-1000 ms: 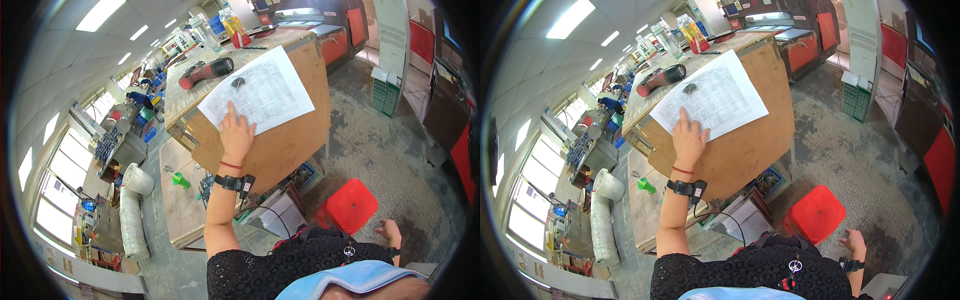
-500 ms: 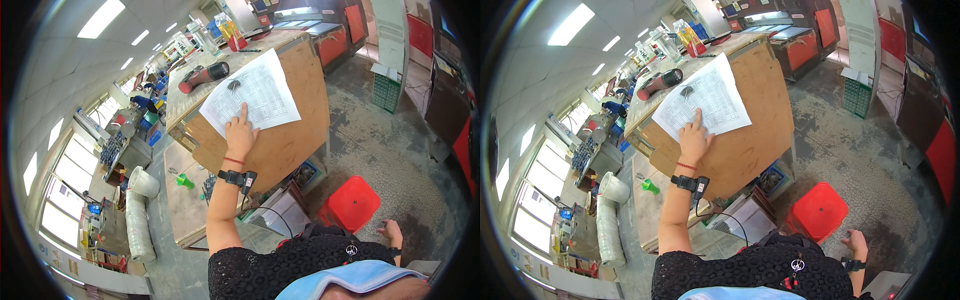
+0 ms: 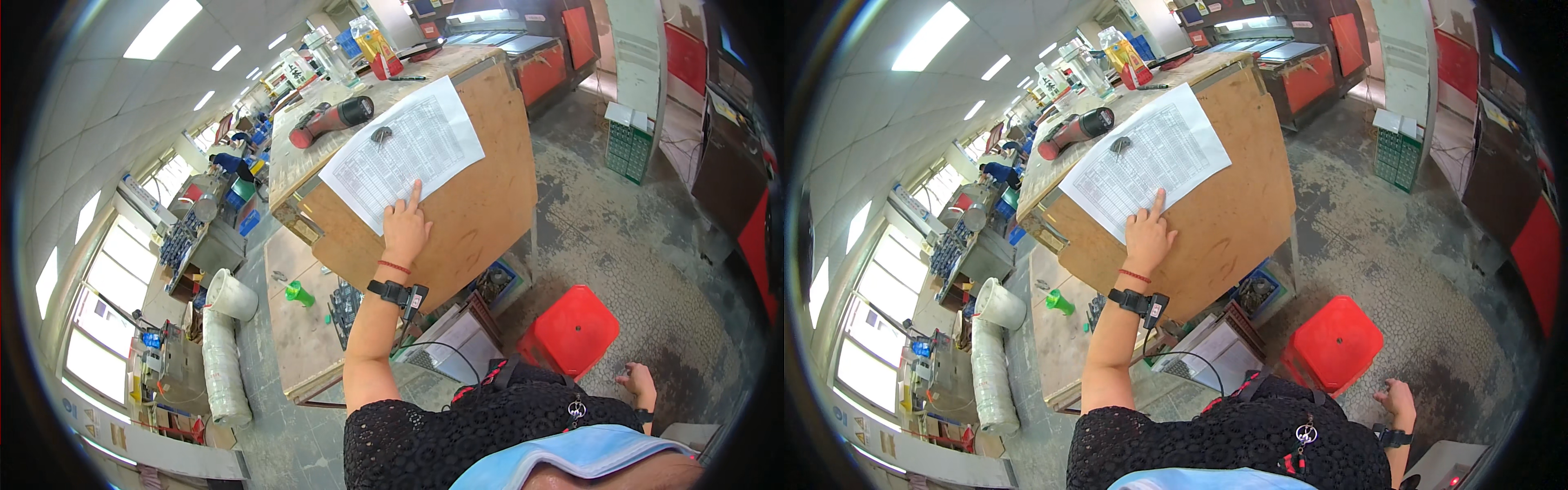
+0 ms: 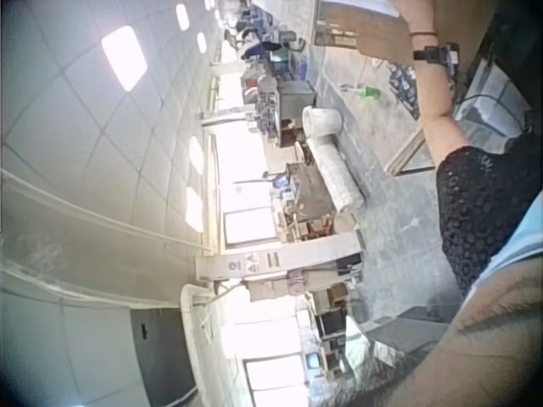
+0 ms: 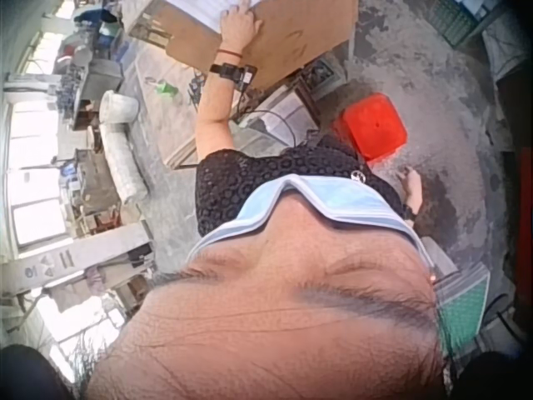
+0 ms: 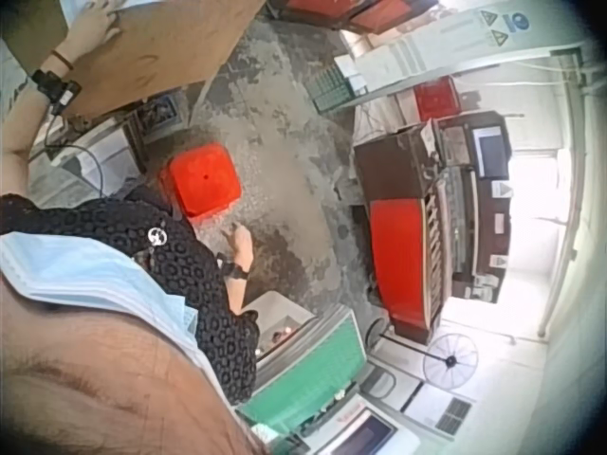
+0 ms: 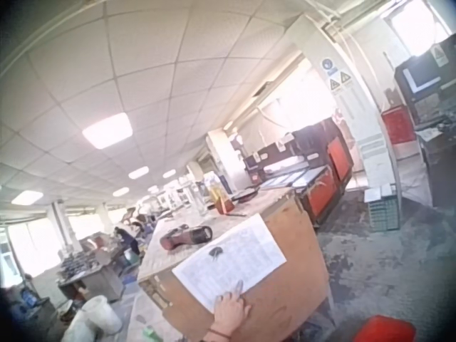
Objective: Loading green component boards into a machine and then verifying metal sheet components against a list.
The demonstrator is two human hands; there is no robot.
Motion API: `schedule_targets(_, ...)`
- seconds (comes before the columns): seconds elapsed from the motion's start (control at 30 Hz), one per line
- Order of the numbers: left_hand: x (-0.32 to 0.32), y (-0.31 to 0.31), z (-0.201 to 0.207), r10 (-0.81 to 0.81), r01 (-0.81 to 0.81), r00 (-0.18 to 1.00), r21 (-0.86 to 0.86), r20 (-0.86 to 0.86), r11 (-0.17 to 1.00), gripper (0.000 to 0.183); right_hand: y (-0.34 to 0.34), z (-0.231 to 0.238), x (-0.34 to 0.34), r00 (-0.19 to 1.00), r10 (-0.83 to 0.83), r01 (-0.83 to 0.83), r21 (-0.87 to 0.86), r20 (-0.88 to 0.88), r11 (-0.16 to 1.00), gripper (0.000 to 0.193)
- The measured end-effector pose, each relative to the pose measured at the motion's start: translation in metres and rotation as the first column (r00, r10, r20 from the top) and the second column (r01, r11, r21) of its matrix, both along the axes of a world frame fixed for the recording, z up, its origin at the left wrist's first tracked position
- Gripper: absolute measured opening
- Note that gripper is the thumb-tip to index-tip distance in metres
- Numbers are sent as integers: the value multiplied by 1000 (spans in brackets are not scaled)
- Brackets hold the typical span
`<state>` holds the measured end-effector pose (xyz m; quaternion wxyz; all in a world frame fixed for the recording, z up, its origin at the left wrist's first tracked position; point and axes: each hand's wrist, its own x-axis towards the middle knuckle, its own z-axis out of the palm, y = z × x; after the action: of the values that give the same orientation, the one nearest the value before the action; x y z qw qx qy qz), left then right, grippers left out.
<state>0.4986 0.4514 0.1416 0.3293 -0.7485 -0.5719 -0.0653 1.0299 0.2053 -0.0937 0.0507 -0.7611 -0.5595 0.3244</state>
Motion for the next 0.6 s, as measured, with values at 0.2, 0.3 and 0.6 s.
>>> schedule_targets(0.2,1,-1,0,4,-4,1000,-18,-13,1000,28,-7,-13,2,1000,-24,24,-25,-8,999,51)
schedule_targets(0.3,0,-1,0,2,-2,1000,-22,-27,1000,29,-8,-10,-4,1000,6,-6,35,4,999,51)
schedule_targets(0.6,0,-1,1,23,-25,999,-68,-35,997,31,-4,-10,-8,1000,-9,9,-7,-14,1000,48)
